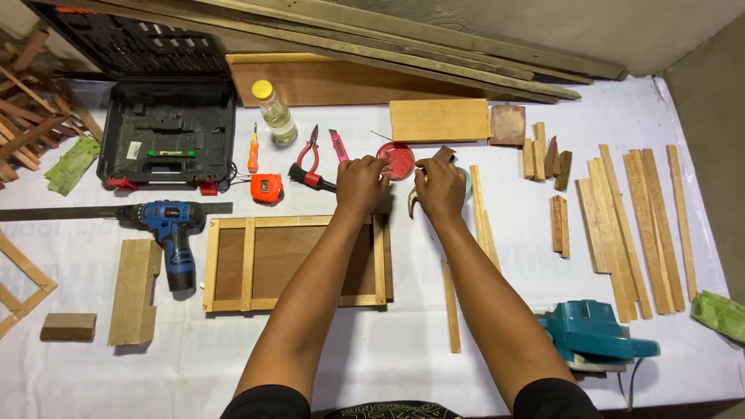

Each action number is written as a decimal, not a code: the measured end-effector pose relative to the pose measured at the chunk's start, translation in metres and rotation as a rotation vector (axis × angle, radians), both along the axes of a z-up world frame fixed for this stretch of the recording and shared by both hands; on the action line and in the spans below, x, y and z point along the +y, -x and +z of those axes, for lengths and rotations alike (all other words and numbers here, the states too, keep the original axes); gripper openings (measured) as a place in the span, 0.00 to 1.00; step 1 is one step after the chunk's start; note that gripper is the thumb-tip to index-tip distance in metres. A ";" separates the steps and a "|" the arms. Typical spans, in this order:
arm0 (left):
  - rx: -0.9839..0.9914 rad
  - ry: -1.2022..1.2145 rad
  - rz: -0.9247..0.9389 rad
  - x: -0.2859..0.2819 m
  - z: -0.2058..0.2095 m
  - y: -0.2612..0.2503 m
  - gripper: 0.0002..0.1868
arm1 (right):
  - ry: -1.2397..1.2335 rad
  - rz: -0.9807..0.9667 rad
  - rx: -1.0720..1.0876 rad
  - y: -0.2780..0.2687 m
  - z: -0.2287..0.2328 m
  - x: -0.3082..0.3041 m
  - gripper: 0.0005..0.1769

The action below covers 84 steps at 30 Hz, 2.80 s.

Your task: The recorder is assembling and measuring a wooden frame structure using various hand and power tools.

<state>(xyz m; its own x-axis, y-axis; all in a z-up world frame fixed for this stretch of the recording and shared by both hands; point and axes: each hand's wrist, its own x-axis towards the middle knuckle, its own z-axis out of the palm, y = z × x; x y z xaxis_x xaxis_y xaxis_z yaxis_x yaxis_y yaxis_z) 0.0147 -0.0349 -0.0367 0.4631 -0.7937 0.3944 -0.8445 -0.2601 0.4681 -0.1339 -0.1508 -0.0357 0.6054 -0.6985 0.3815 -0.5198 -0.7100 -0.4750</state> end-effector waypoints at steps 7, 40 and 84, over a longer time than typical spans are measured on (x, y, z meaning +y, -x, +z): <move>-0.027 -0.095 0.018 -0.036 -0.028 -0.010 0.12 | 0.025 -0.019 0.063 -0.021 -0.030 -0.029 0.08; 0.891 0.149 0.133 -0.029 -0.027 0.019 0.15 | -0.683 0.063 -0.402 -0.036 -0.042 -0.007 0.09; 0.723 -0.088 0.220 0.299 0.038 -0.080 0.15 | -0.733 0.213 -0.171 -0.128 -0.019 0.277 0.11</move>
<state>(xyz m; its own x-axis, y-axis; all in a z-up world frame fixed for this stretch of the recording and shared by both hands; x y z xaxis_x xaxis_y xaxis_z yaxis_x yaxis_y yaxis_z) 0.0947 0.2643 0.0015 0.7336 -0.6674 -0.1279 -0.2592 -0.4489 0.8552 -0.0055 0.1262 -0.0551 0.7291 -0.6836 -0.0326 -0.2850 -0.2599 -0.9226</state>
